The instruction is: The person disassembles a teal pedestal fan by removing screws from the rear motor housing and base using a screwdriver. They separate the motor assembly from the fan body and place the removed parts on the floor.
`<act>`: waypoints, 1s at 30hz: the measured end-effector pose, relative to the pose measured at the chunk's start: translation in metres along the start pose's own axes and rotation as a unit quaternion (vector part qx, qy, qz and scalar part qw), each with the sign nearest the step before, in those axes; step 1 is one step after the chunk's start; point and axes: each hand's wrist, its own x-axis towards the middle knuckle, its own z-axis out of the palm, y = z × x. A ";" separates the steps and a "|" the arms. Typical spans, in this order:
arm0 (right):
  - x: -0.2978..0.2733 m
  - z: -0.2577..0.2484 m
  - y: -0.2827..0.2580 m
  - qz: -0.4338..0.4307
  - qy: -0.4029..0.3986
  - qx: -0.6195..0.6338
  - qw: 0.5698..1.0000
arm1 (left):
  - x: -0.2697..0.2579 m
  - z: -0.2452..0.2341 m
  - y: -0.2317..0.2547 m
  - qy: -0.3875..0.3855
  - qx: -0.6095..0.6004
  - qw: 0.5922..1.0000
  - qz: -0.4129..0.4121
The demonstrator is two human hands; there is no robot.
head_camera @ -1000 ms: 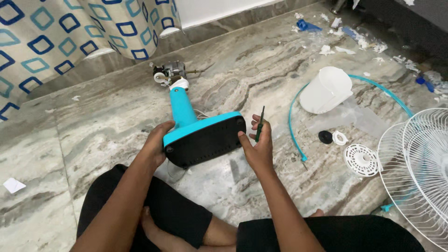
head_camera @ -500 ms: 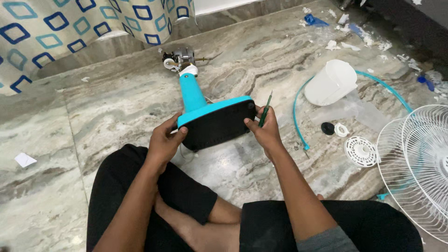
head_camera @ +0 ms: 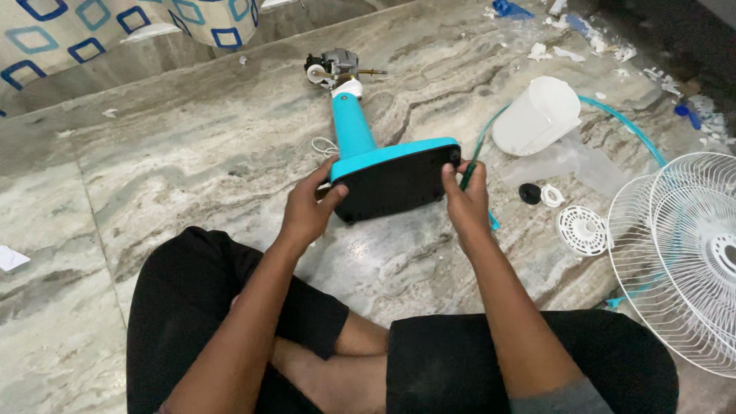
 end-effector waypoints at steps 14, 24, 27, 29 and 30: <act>-0.127 0.031 -0.074 0.185 -0.167 0.216 0.944 | -0.003 -0.015 0.023 -0.036 0.046 0.998 0.015; -0.128 0.050 -0.065 0.110 -0.133 0.151 0.973 | -0.002 -0.018 0.033 -0.067 0.032 0.996 0.055; -0.130 0.056 -0.062 0.130 -0.148 0.160 0.967 | -0.001 -0.020 0.034 -0.076 0.022 0.997 0.027; -0.132 0.059 -0.062 0.114 -0.150 0.163 0.968 | -0.001 -0.022 0.035 -0.084 0.042 0.995 0.038; -0.132 0.059 -0.063 0.105 -0.151 0.164 0.969 | 0.000 -0.022 0.035 -0.088 0.051 0.994 0.045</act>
